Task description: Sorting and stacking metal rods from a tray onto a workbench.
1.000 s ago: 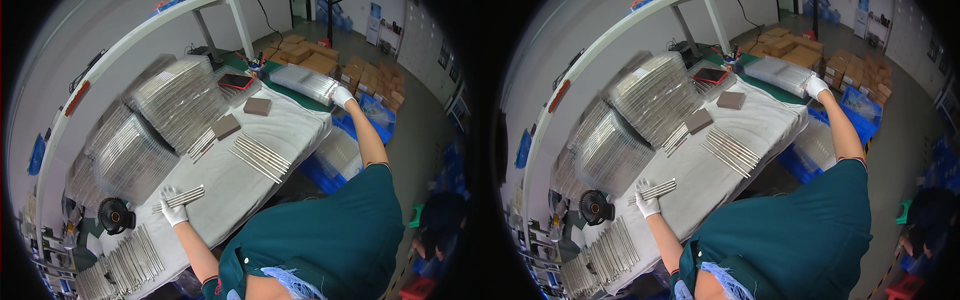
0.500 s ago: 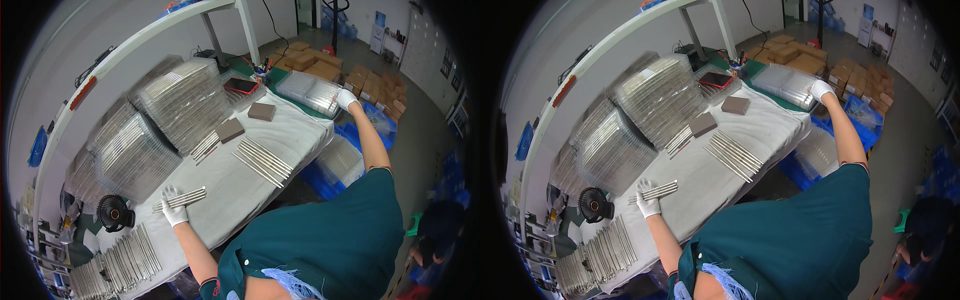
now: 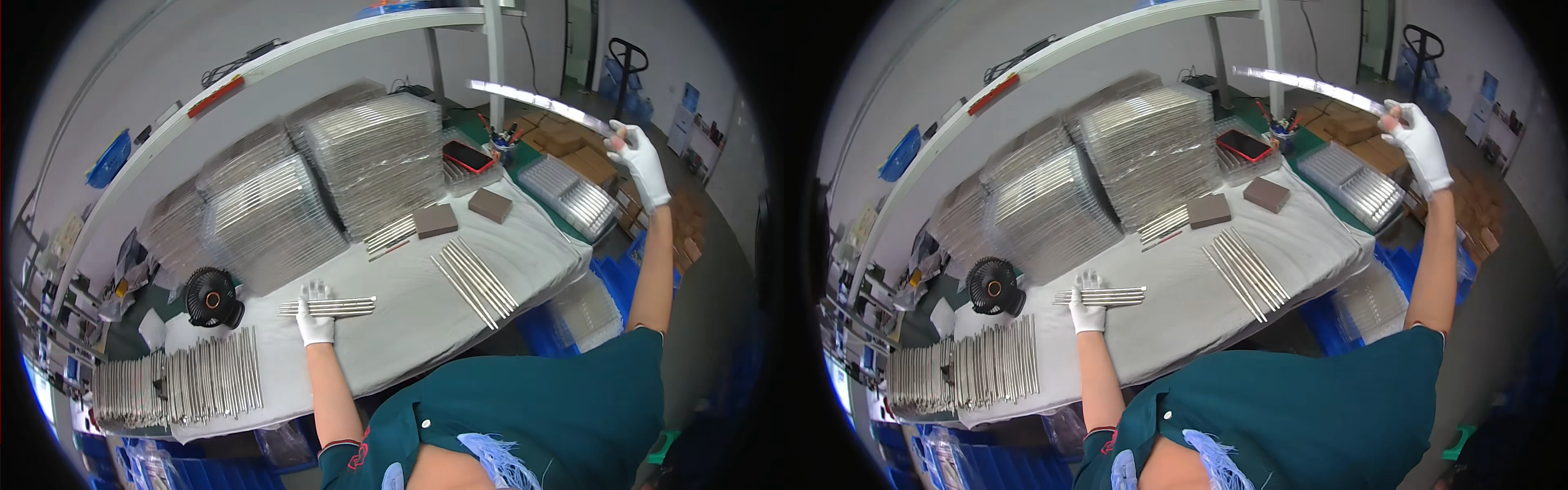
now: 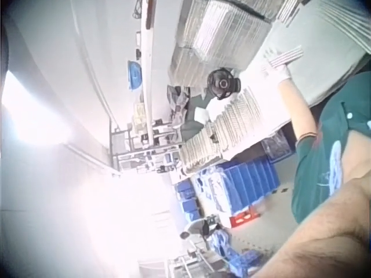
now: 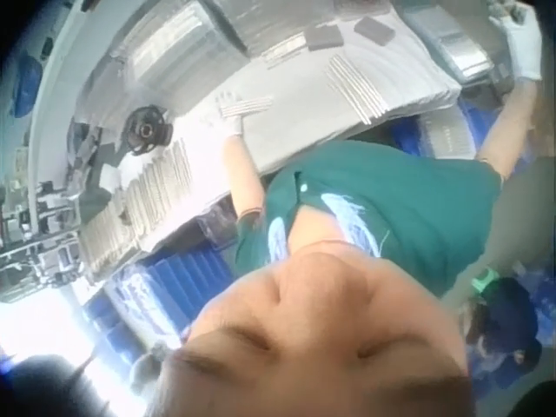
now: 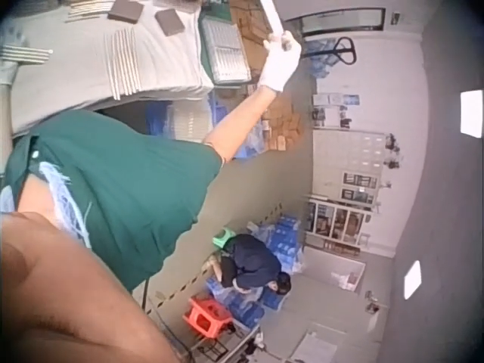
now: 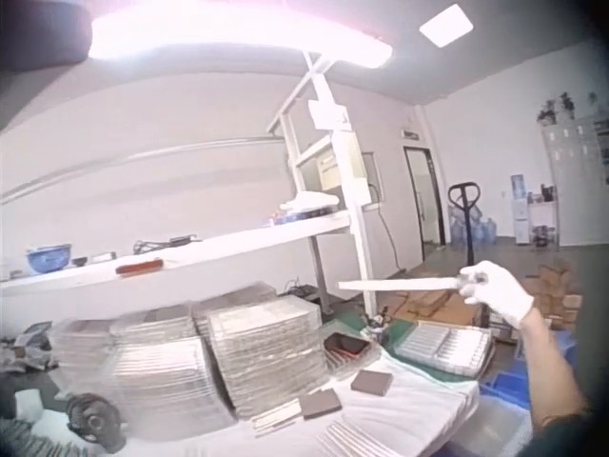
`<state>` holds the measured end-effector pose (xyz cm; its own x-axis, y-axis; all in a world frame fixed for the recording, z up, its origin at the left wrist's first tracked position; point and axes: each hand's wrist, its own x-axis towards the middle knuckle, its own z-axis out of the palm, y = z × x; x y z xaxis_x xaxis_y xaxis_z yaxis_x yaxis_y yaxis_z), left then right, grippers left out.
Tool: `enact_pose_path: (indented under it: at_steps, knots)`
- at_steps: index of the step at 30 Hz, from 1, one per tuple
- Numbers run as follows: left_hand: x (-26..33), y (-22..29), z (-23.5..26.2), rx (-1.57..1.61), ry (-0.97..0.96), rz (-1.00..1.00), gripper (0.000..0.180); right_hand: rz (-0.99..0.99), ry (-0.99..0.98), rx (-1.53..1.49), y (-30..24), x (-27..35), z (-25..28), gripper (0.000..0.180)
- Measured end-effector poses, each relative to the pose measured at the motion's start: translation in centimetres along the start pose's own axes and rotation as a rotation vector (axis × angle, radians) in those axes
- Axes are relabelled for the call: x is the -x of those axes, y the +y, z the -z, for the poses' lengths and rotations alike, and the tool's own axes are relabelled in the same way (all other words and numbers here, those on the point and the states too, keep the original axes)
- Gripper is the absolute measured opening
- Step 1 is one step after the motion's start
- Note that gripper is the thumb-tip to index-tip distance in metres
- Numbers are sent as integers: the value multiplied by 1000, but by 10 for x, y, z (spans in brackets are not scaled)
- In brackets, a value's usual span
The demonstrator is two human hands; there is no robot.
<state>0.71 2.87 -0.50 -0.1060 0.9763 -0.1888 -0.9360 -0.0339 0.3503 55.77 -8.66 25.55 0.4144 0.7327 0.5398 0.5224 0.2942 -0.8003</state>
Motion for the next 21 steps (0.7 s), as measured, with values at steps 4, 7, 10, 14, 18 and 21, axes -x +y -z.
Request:
enact_pose_path:
  at_steps: [4, 7, 10, 14, 18, 21]
  knots:
    - [-6, 1, 5, 9, -10, 5, 31, -43, -319, -330, -34, 36, -65, 33]
    - [-3, 1, 4, 3, -45, -7, 30, -245, -635, -500, -30, 55, -141, 39]
    - [-5, 6, 17, -210, -140, 15, 32, -432, -1007, -501, -24, 83, -241, 47]
    - [-5, -5, 7, 17, -88, -25, 31, 63, -1063, 91, -3, 113, -323, 52]
    - [-7, -3, 5, 86, 7, 33, 29, 787, -1126, 200, -25, 167, -332, 58]
    - [-9, -4, 5, 59, -45, 32, 29, 953, -1212, 224, -28, 203, -332, 53]
